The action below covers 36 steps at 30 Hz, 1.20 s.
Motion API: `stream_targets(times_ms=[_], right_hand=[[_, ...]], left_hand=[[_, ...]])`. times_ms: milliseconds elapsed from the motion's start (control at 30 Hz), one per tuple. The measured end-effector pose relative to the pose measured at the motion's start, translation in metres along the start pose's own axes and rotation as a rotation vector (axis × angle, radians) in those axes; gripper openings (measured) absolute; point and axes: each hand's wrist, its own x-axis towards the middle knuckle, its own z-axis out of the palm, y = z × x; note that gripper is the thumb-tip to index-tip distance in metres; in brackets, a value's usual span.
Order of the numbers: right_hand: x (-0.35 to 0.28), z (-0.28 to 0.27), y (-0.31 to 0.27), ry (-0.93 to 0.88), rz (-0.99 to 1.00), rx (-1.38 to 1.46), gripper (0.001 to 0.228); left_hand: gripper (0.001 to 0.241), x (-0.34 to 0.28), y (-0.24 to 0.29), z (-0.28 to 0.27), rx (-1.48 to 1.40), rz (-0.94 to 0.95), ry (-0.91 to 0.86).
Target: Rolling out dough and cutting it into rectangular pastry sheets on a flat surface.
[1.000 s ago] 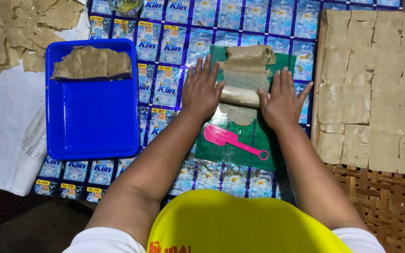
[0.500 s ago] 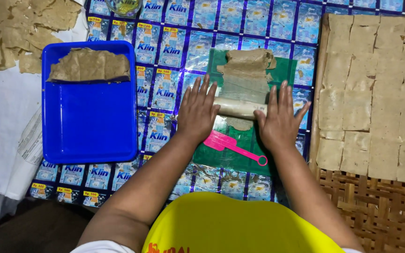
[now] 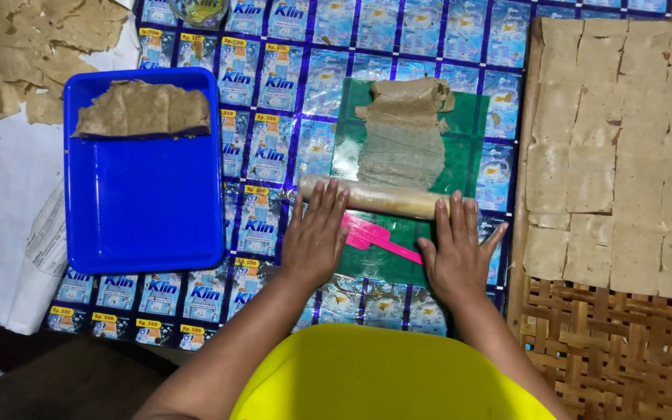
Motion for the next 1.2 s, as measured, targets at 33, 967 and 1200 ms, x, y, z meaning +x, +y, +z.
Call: stream_targets(times_ms=[33, 967, 1200], right_hand=[[0.014, 0.000, 0.003, 0.000, 0.001, 0.001, 0.069], [0.143, -0.009, 0.020, -0.033, 0.039, -0.024, 0.068], [0.056, -0.010, -0.004, 0.012, -0.003, -0.026, 0.074]], left_hand=[[0.060, 0.015, -0.002, -0.002, 0.001, 0.000, -0.001], [0.062, 0.143, -0.015, -0.035, 0.064, -0.123, -0.138], [0.063, 0.054, -0.001, -0.026, 0.029, -0.059, -0.062]])
